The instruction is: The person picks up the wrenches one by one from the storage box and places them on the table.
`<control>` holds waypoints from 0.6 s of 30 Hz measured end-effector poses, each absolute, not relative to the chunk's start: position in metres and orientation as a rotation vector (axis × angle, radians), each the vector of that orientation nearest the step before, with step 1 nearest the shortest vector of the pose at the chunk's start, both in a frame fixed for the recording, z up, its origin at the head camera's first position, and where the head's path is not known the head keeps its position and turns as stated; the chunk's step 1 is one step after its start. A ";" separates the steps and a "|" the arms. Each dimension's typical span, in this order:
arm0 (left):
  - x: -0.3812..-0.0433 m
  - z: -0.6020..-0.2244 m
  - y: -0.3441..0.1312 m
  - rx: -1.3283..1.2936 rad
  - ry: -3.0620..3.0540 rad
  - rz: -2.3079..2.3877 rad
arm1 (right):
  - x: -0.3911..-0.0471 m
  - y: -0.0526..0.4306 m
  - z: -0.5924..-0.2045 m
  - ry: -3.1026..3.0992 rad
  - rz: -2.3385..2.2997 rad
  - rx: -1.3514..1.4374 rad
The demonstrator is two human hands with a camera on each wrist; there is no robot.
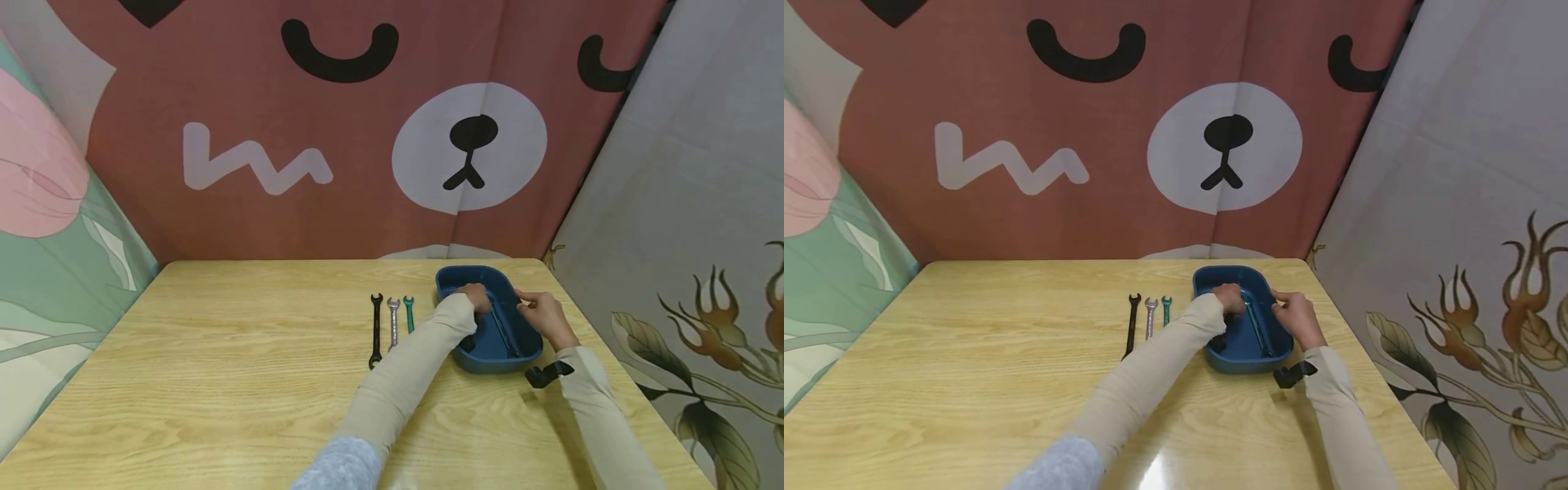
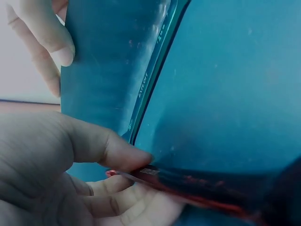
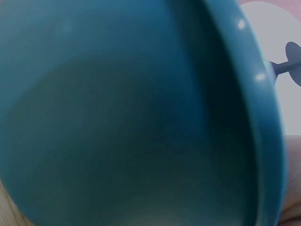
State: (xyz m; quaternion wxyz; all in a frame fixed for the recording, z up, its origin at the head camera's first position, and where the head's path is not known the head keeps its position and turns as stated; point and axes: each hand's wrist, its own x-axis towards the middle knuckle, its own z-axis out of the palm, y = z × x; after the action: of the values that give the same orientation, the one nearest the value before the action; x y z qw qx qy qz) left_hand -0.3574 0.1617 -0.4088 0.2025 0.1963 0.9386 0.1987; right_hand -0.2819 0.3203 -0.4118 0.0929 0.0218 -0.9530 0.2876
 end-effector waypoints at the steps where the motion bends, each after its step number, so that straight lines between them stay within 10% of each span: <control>1: -0.357 -0.408 0.162 0.568 2.620 0.544 | -0.282 0.321 -0.412 -2.829 0.855 0.067; 18: -0.358 -0.406 0.163 0.597 2.565 0.643 | -0.282 0.321 -0.412 -2.808 0.908 0.074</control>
State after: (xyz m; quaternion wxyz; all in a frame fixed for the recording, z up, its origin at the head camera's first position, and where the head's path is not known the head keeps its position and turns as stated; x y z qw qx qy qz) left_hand -0.3583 0.1626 -0.4056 0.2136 0.2153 0.9243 0.2316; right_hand -0.2818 0.3208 -0.4122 0.0949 0.0249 -0.9469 0.3062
